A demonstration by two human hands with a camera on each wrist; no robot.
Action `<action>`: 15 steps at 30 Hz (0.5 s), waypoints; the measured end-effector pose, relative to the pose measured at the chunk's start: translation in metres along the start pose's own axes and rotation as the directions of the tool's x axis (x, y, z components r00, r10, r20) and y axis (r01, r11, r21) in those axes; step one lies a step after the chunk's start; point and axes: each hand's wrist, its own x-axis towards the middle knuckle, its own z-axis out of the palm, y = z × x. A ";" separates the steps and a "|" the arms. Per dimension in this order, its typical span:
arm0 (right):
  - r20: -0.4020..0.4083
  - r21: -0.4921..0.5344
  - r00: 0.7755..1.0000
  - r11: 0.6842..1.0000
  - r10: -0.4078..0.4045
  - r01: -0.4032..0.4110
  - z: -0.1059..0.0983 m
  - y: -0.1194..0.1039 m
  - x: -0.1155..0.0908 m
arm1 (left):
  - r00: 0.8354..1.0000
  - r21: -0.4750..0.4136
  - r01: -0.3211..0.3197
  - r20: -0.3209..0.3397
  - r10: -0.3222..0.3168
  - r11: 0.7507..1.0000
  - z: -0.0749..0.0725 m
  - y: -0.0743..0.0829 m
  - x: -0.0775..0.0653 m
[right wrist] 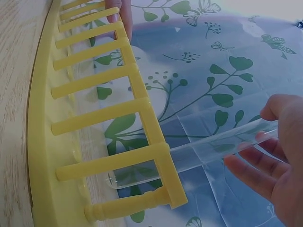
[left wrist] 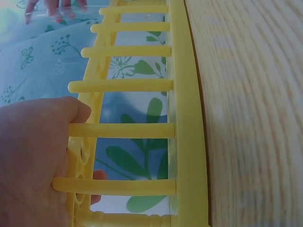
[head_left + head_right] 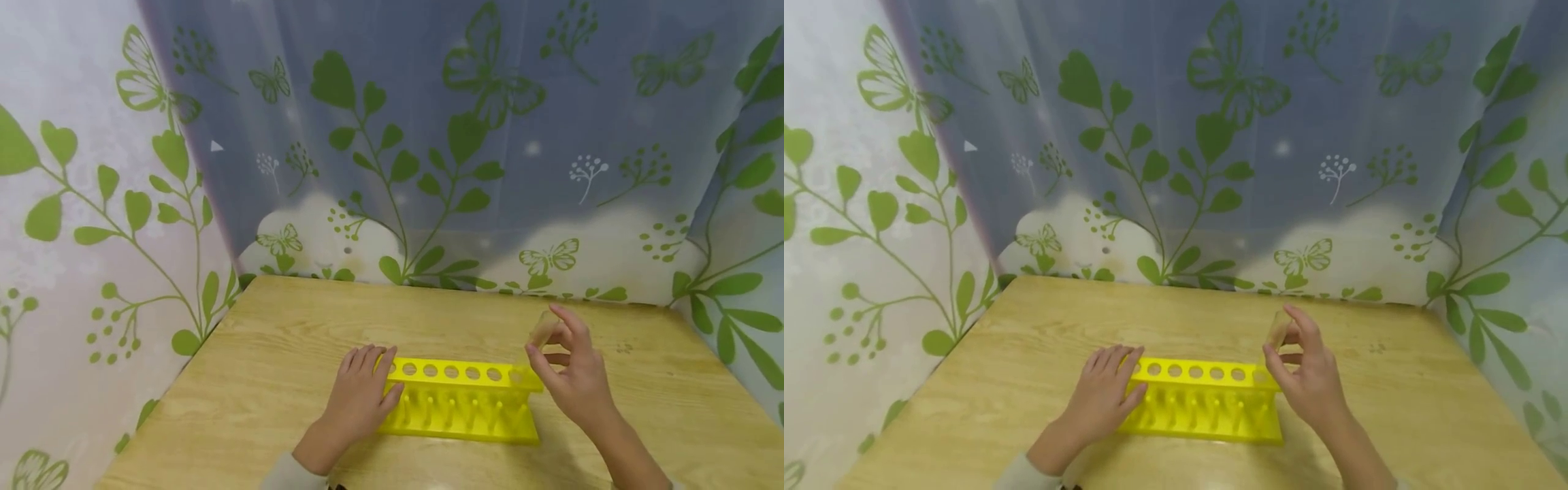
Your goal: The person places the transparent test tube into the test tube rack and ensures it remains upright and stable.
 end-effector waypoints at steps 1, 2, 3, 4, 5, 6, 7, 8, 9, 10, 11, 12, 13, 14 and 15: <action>-0.004 0.003 1.000 1.000 -0.005 0.005 0.000 0.001 0.001 | 1.000 0.005 0.000 -0.004 0.000 1.000 0.000 -0.001 0.001; -0.006 0.004 1.000 1.000 -0.007 0.007 0.001 0.001 0.002 | 1.000 0.007 0.001 -0.006 -0.001 1.000 0.000 -0.001 0.001; -0.007 0.002 1.000 1.000 -0.008 0.008 0.001 0.001 0.002 | 1.000 0.010 0.003 -0.003 -0.003 1.000 0.000 -0.002 0.001; -0.006 0.001 1.000 1.000 -0.005 0.005 0.001 0.001 0.002 | 1.000 0.008 0.004 0.001 -0.004 1.000 0.000 -0.002 0.001; -0.003 -0.001 1.000 1.000 -0.002 0.002 0.002 0.001 0.002 | 1.000 0.003 0.005 0.006 -0.005 1.000 0.000 -0.003 0.001; 0.000 -0.002 1.000 1.000 0.001 -0.001 0.002 0.001 0.002 | 1.000 0.000 0.006 0.011 -0.006 1.000 0.000 -0.003 0.001; 0.004 0.000 1.000 1.000 0.007 -0.007 0.002 0.001 0.001 | 1.000 -0.004 0.006 0.015 -0.006 1.000 0.000 -0.003 0.001; 0.008 -0.002 1.000 1.000 0.009 -0.009 0.002 0.001 0.001 | 1.000 -0.007 0.006 0.018 -0.006 1.000 0.000 -0.003 0.000; 0.009 -0.004 1.000 1.000 0.014 -0.014 0.003 0.000 0.000 | 1.000 -0.009 0.006 0.021 -0.006 1.000 0.000 -0.003 0.000; 0.008 -0.005 1.000 1.000 0.022 -0.022 0.003 0.000 0.000 | 1.000 -0.012 0.005 0.021 -0.004 1.000 0.001 -0.003 0.000; 0.006 -0.008 1.000 1.000 0.029 -0.029 0.003 0.000 -0.001 | 1.000 -0.011 0.004 0.021 -0.003 1.000 0.001 -0.003 0.000; 0.004 -0.009 0.999 0.999 0.036 -0.036 0.003 0.001 -0.001 | 1.000 -0.010 0.003 0.018 -0.003 1.000 0.001 -0.003 0.000; 0.004 -0.007 0.999 0.999 0.045 -0.045 0.003 0.001 -0.001 | 1.000 -0.011 0.003 0.018 -0.003 1.000 0.001 -0.003 0.000; 0.004 -0.007 0.999 0.999 0.054 -0.054 0.003 0.001 -0.002 | 1.000 -0.011 0.003 0.020 -0.003 1.000 0.001 -0.003 0.000; 0.004 -0.005 0.998 0.998 0.062 -0.062 0.003 0.001 -0.002 | 1.000 -0.011 0.004 0.022 -0.004 1.000 0.001 -0.002 -0.001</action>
